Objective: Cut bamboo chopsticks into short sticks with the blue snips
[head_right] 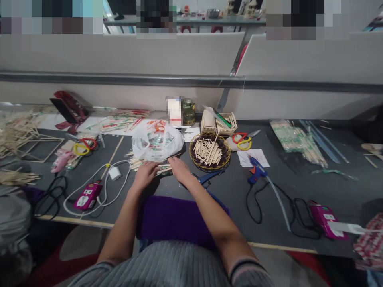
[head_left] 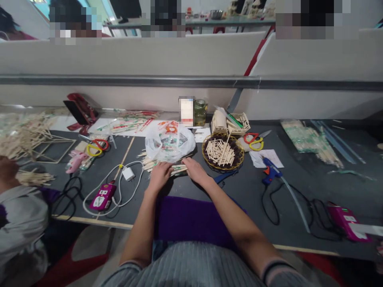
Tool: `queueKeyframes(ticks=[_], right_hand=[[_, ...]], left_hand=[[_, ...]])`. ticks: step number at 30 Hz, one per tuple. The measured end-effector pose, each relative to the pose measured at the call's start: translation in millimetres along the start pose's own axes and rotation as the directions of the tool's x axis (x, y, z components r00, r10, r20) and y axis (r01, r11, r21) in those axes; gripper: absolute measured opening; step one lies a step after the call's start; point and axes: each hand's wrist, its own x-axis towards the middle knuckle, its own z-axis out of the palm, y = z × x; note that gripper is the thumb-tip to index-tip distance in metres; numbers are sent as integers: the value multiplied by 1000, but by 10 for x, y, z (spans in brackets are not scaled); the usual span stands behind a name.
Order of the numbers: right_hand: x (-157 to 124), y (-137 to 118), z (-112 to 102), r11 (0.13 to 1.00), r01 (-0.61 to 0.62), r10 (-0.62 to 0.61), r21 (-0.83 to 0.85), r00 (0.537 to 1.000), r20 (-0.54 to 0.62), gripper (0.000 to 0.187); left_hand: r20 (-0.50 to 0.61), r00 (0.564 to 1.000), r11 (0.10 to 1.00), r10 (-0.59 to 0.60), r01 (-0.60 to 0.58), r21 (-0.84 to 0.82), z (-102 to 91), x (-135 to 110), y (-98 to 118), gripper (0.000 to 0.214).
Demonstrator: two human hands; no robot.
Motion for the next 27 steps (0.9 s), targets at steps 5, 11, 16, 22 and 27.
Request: queueKeyframes(ticks=[5, 11, 16, 22, 27], right_hand=[[-26, 21, 49, 998, 57, -57, 8, 998, 7, 51], [-65, 40, 46, 999, -32, 33, -44, 999, 39, 67], [-80, 60, 112, 1000, 19, -19, 14, 1000, 14, 59], [-49, 37, 102, 994, 82, -70, 78, 987, -145, 36], [-41, -4, 17, 838, 125, 141, 531, 891, -432, 51]], left_hand=[[39, 999, 997, -18, 14, 80, -16, 23, -51, 23], [14, 998, 987, -64, 61, 148, -89, 15, -17, 17], [75, 992, 982, -99, 85, 168, -93, -11, -18, 14], [57, 997, 992, -44, 37, 117, -116, -1, 4, 18], [-53, 998, 986, 27, -36, -166, -176, 20, 28, 22]])
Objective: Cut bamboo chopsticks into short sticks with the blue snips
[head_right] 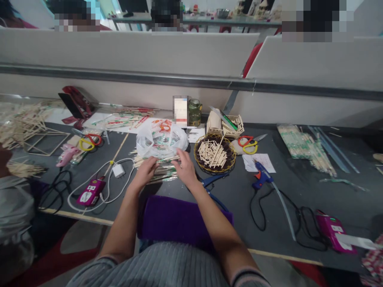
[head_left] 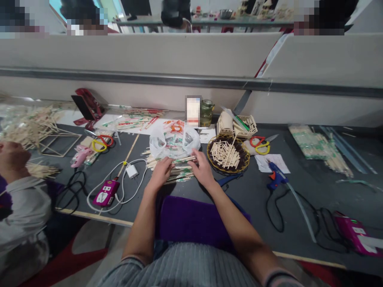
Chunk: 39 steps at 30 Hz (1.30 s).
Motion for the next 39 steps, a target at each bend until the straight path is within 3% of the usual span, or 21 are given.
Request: queueKeyframes(ticks=[2, 5, 9, 13, 17, 21, 27, 31, 37, 39], right_hand=[[16, -79, -11, 956, -25, 53, 294, 995, -88, 62], [42, -251, -15, 869, -26, 28, 494, 1000, 4, 59], [75, -420, 33, 904, -44, 7, 425, 996, 89, 36], [98, -387, 109, 934, -28, 28, 357, 1000, 5, 20], [127, -301, 124, 840, -84, 190, 535, 971, -146, 19], [190, -301, 90, 708, -93, 313, 700, 930, -194, 17], [208, -318, 134, 659, -97, 348, 746, 918, -188, 17], [137, -273, 193, 579, -133, 389, 805, 912, -130, 18], [35, -219, 215, 482, -193, 438, 855, 898, -44, 21], [26, -220, 220, 470, -195, 430, 861, 903, -30, 20]], left_hand=[[-40, 999, 987, 6, -13, -163, 35, 12, 25, 25], [-34, 999, 949, -4, -7, -316, 180, 37, 80, 27], [-51, 999, 893, 19, -40, -447, 440, 46, 92, 36], [2, 1000, 892, -2, 3, -452, 555, -1, 10, 38], [22, 996, 926, -81, 83, -368, 464, -42, -4, 29], [-31, 999, 934, -31, 18, -358, 321, -49, 70, 32], [-34, 999, 928, -28, 13, -372, 248, -63, 94, 36], [-50, 993, 932, -106, 82, -353, 204, -72, -26, 36], [-96, 992, 929, -87, 46, -367, 69, -119, -209, 36], [-62, 996, 934, -67, 41, -356, 33, -144, -228, 37]])
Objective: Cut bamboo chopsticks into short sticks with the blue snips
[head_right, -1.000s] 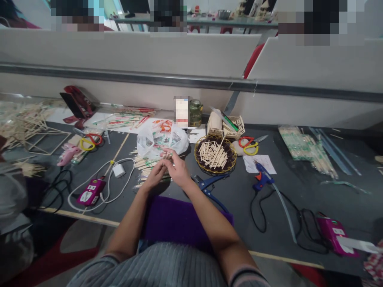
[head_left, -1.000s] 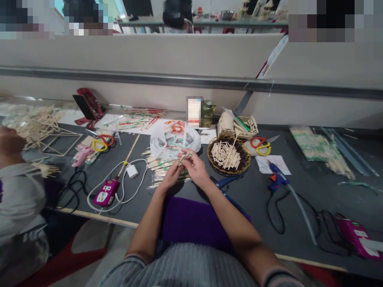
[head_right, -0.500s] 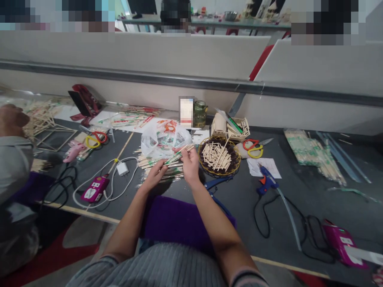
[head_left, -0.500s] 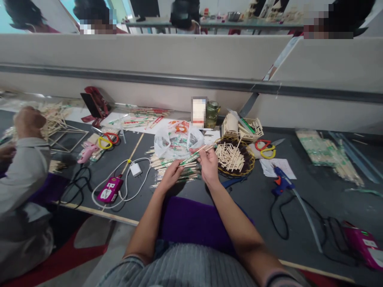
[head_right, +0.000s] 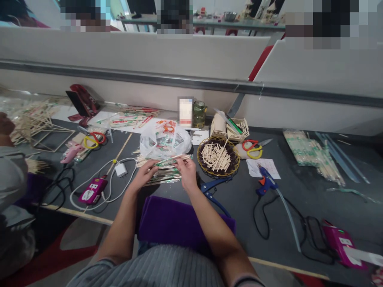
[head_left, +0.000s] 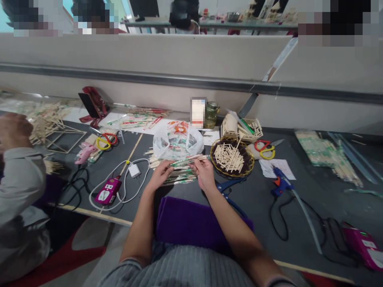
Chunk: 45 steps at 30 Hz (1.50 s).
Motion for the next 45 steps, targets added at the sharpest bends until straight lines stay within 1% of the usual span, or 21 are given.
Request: queueKeyframes(ticks=[2, 4, 6, 8, 10, 12, 15, 18, 21, 23, 24, 26, 28, 29, 31, 34, 36, 37, 39, 42, 45], right_hand=[[1, 4, 14, 1000, 3, -3, -7, 1000, 9, 19], [10, 14, 37, 1000, 9, -9, -24, 1000, 5, 18], [22, 30, 66, 999, 10, -10, -34, 1000, -6, 18], [33, 48, 94, 999, 8, -8, -33, 1000, -3, 17], [39, 61, 111, 999, 9, -9, -34, 1000, 9, 16], [42, 67, 104, 998, 15, -13, -66, 999, 31, 15], [50, 80, 30, 982, 39, -26, -186, 997, 71, 17], [58, 128, -96, 939, 66, -35, -337, 995, 97, 23], [44, 204, -204, 894, 72, -24, -441, 993, 114, 28], [17, 239, -240, 865, 82, -19, -495, 991, 131, 32], [-1, 245, -245, 847, 93, -20, -524, 989, 143, 33], [-36, 232, -238, 790, 134, -33, -598, 984, 177, 35], [-63, 195, -214, 707, 187, -47, -682, 975, 219, 37], [-71, 173, -200, 655, 212, -50, -725, 970, 239, 38], [-75, 136, -172, 532, 247, -36, -810, 962, 270, 44], [-55, 111, -145, 336, 241, 18, -911, 965, 262, 54], [-27, 111, -138, 246, 222, 46, -943, 970, 240, 58], [-10, 113, -136, 220, 217, 54, -951, 971, 234, 59], [32, 119, -130, 193, 219, 58, -956, 970, 234, 59], [116, 138, -95, 194, 247, 50, -949, 964, 261, 57], [228, 182, -25, 196, 272, 48, -942, 957, 287, 53]], left_hand=[[73, 997, 1000, -1, 0, 15, -21, -22, 14, 39], [122, 992, 1000, -18, 15, 22, -19, -37, 38, 40], [133, 990, 998, -42, 36, 42, 0, -36, 60, 41], [127, 990, 992, -54, 39, 117, 26, -16, 70, 39], [107, 993, 968, -51, 23, 250, 48, 14, 68, 35], [80, 995, 916, -53, 17, 401, 60, 42, 64, 31], [58, 996, 822, -66, 21, 569, 60, 56, 70, 26], [-1, 997, 766, -80, 62, 640, 50, 50, 85, 22], [-99, 989, 749, -114, 151, 645, 22, 65, 99, 18], [-147, 976, 743, -158, 216, 634, -21, 99, 108, 17], [-173, 966, 738, -192, 258, 623, -52, 124, 113, 17], [-242, 931, 723, -273, 365, 587, -130, 194, 122, 21], [-314, 888, 704, -336, 458, 543, -218, 289, 126, 28], [-342, 872, 696, -350, 487, 528, -259, 347, 125, 30], [-363, 859, 687, -362, 509, 519, -327, 479, 115, 33], [-358, 855, 677, -375, 516, 524, -381, 690, 83, 39], [-352, 855, 657, -380, 517, 548, -395, 817, 58, 42], [-349, 855, 639, -383, 518, 568, -400, 873, 47, 43], [-346, 850, 588, -397, 525, 615, -407, 966, 27, 45], [-364, 841, 524, -399, 535, 663, -428, 1056, 4, 43], [-397, 834, 502, -382, 548, 669, -468, 1087, -5, 39]])
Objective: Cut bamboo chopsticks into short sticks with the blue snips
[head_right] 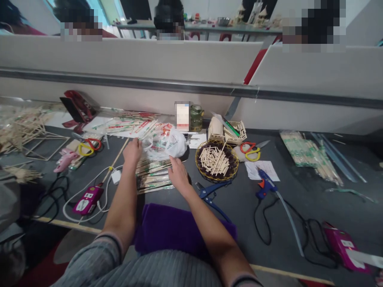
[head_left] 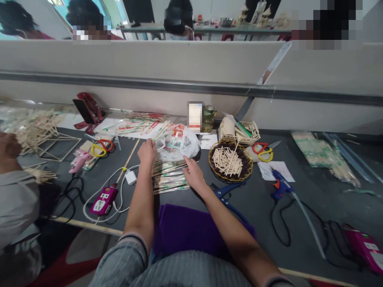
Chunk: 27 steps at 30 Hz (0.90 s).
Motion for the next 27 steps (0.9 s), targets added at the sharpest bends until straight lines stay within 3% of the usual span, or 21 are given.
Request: queueKeyframes(ticks=[6, 10, 13, 18, 24, 27], right_hand=[[221, -22, 98, 993, -5, 12, -119, 998, 59, 45], [229, -6, 114, 987, 9, 2, -162, 998, 70, 41], [223, -2, 120, 984, 4, 8, -176, 997, 71, 38], [184, -12, 99, 977, 43, -27, -211, 997, 79, 34], [89, -218, -113, 981, 125, -145, -151, 981, -130, 40], [194, -279, -188, 983, 94, -116, -155, 983, -140, 48]], left_hand=[[-115, 992, 999, -43, 40, -27, -119, 11, -15, 38], [-166, 986, 998, 24, -33, -53, -135, 87, 85, 47], [-76, 995, 996, 70, -73, -43, -10, 193, 161, 53], [119, 993, 999, 24, -21, -25, 331, 271, 147, 56], [74, 997, 997, -25, 29, -65, 469, 202, 68, 54], [7, 998, 991, -70, 71, -113, 441, 203, 64, 51]])
